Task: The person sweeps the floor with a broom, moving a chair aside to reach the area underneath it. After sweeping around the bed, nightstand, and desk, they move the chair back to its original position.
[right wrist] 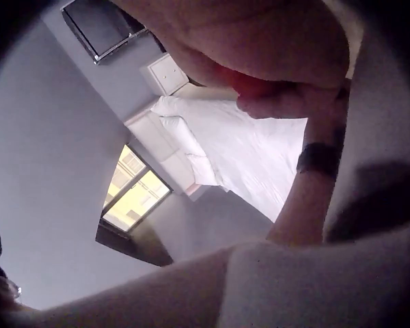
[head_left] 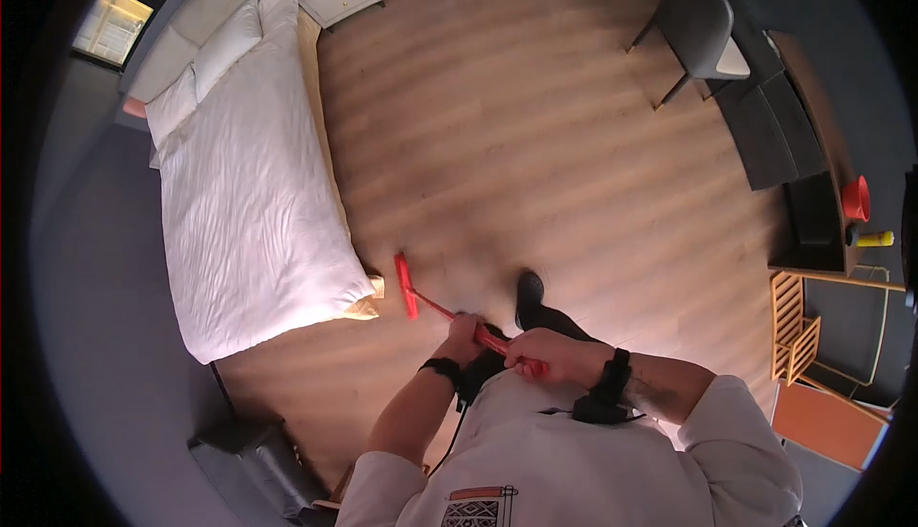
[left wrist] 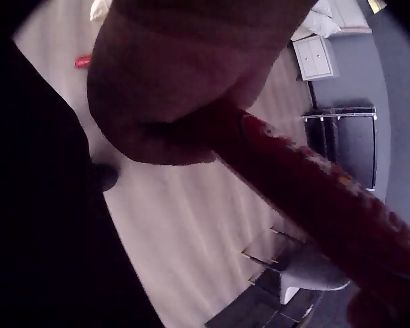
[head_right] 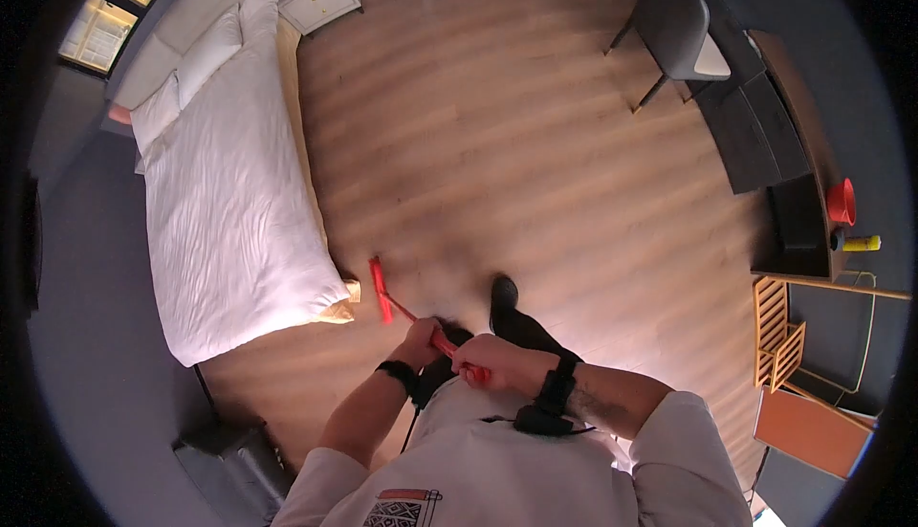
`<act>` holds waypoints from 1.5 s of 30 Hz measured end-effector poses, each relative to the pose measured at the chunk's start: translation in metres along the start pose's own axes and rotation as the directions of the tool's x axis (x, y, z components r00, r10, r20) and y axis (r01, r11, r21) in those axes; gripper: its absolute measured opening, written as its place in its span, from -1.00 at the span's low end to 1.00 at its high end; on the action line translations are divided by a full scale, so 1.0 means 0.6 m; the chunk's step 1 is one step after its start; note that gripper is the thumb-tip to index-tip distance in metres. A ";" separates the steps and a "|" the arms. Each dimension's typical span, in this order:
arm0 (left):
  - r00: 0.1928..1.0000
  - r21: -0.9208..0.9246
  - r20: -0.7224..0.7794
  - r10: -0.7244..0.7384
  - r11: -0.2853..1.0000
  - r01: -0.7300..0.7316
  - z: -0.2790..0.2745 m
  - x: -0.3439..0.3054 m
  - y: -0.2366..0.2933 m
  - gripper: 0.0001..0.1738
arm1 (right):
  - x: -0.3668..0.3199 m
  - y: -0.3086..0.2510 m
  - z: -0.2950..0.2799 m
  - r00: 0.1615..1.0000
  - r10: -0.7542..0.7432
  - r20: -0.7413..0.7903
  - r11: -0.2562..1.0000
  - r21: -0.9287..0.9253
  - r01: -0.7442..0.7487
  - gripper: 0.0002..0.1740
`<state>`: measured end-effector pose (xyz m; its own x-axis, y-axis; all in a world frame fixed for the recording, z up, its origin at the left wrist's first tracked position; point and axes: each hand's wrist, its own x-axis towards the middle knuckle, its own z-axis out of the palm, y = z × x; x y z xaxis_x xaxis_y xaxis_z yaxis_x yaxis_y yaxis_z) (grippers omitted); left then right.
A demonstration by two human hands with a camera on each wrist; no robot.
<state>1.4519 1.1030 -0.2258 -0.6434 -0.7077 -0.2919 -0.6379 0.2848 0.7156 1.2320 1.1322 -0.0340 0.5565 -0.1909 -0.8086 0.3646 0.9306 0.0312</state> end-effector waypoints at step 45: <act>0.868 0.186 0.262 0.422 0.860 -0.474 0.145 -0.072 0.161 -0.73 | -0.139 0.291 -0.007 0.961 -0.175 -0.213 0.978 0.078 0.195 -0.76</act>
<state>1.3812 1.2172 -0.1989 -0.9385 -0.3244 -0.1183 -0.3225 0.7010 0.6361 1.2463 1.3117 0.0364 0.3120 -0.2799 -0.9079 0.5238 0.8479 -0.0814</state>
